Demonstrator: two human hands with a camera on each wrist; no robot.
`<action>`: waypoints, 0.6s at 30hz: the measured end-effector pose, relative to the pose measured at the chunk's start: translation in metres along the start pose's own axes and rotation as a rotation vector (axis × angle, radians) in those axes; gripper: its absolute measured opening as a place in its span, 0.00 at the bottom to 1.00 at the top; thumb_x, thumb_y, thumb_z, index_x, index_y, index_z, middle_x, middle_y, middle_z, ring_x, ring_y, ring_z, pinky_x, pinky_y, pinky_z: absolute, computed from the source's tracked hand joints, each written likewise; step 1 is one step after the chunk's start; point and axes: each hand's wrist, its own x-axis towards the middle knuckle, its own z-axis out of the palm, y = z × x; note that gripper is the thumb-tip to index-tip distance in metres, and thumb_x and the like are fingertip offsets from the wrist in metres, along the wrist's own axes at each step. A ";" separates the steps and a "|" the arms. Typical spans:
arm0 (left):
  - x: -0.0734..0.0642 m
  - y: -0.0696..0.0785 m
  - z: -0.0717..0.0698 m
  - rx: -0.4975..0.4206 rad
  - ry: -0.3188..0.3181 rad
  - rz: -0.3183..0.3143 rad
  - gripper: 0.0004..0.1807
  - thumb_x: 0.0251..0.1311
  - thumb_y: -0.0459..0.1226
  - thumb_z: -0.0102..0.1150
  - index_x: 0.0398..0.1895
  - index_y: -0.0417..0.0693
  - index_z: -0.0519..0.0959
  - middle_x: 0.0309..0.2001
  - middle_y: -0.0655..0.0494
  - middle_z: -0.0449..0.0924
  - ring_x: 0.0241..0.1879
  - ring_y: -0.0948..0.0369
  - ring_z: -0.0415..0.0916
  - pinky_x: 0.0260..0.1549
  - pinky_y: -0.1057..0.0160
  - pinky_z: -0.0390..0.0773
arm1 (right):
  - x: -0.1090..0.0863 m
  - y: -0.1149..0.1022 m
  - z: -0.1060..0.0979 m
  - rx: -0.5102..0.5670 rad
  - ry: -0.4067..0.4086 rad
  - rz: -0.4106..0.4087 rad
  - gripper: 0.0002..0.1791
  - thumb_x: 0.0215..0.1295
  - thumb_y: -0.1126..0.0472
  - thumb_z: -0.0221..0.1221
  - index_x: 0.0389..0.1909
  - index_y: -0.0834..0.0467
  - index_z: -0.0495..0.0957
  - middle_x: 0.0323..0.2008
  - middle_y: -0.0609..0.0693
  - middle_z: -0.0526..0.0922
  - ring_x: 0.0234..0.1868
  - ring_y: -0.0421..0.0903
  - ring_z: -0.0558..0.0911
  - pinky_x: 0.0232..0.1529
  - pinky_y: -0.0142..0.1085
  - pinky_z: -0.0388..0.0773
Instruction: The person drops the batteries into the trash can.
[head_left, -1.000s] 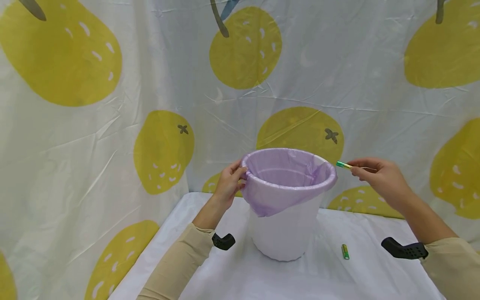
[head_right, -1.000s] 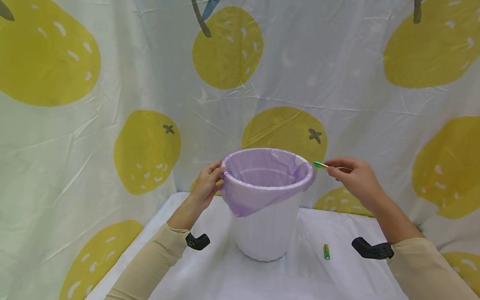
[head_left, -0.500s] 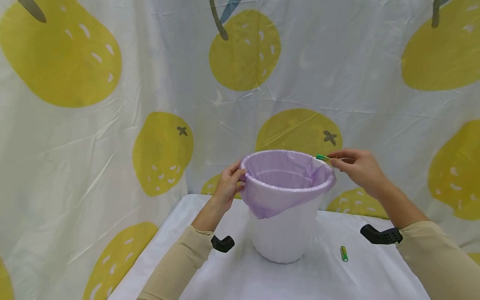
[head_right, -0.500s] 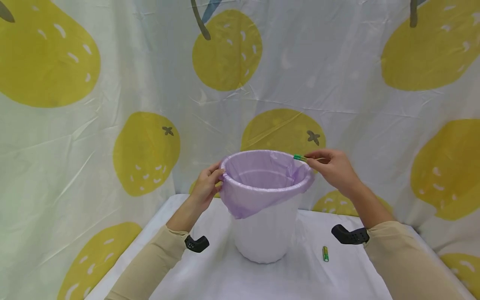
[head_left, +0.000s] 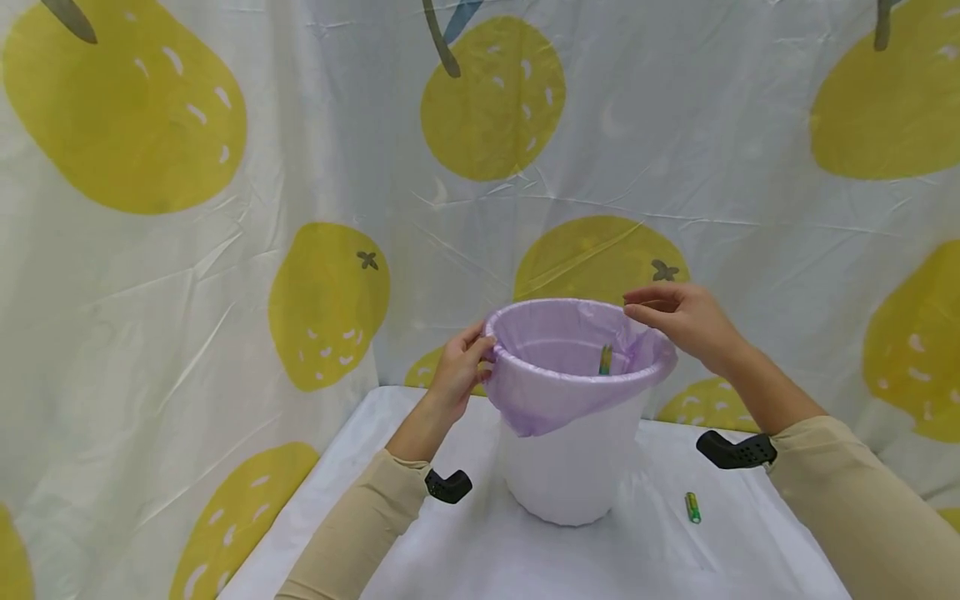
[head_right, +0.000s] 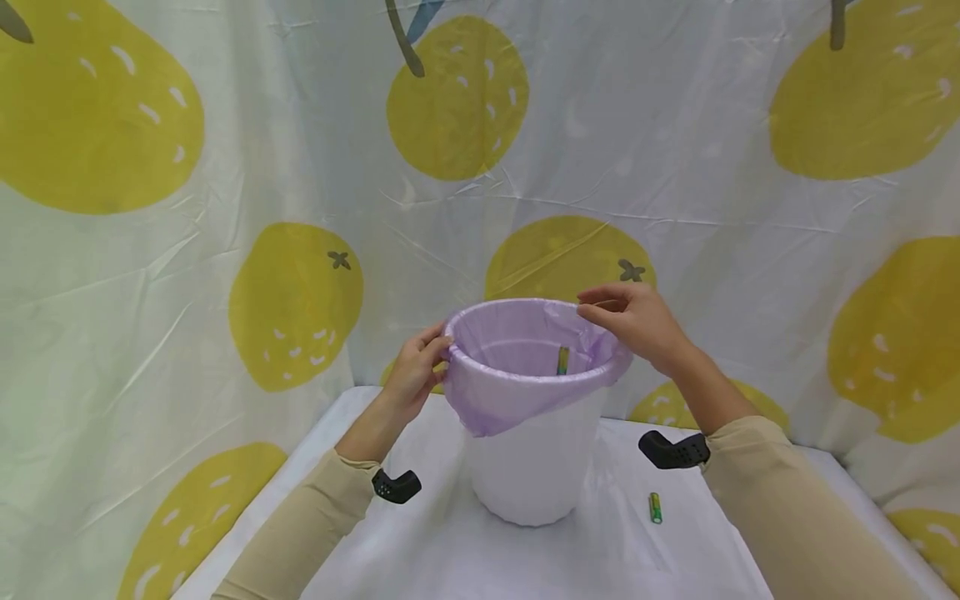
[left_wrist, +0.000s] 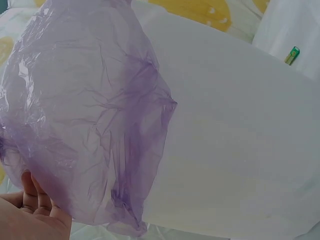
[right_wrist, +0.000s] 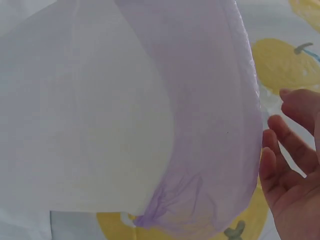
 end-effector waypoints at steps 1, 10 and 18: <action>0.000 0.000 0.000 -0.001 0.000 0.000 0.28 0.72 0.34 0.57 0.73 0.36 0.70 0.43 0.55 0.77 0.35 0.62 0.75 0.29 0.68 0.74 | 0.001 -0.002 0.000 0.007 -0.003 -0.010 0.21 0.71 0.55 0.66 0.58 0.65 0.82 0.50 0.60 0.86 0.43 0.36 0.85 0.42 0.26 0.80; 0.001 -0.001 0.001 -0.003 -0.005 0.004 0.28 0.72 0.33 0.57 0.73 0.35 0.69 0.42 0.56 0.77 0.35 0.62 0.76 0.28 0.69 0.74 | -0.004 0.000 0.000 0.027 -0.002 -0.046 0.19 0.72 0.59 0.65 0.57 0.67 0.82 0.50 0.62 0.85 0.42 0.34 0.84 0.42 0.26 0.80; 0.002 -0.003 0.000 -0.005 -0.008 0.006 0.28 0.72 0.34 0.57 0.73 0.36 0.69 0.42 0.55 0.77 0.36 0.61 0.75 0.29 0.67 0.74 | -0.010 0.008 -0.003 0.011 -0.010 -0.025 0.19 0.72 0.60 0.65 0.57 0.68 0.81 0.49 0.58 0.86 0.42 0.35 0.84 0.42 0.26 0.80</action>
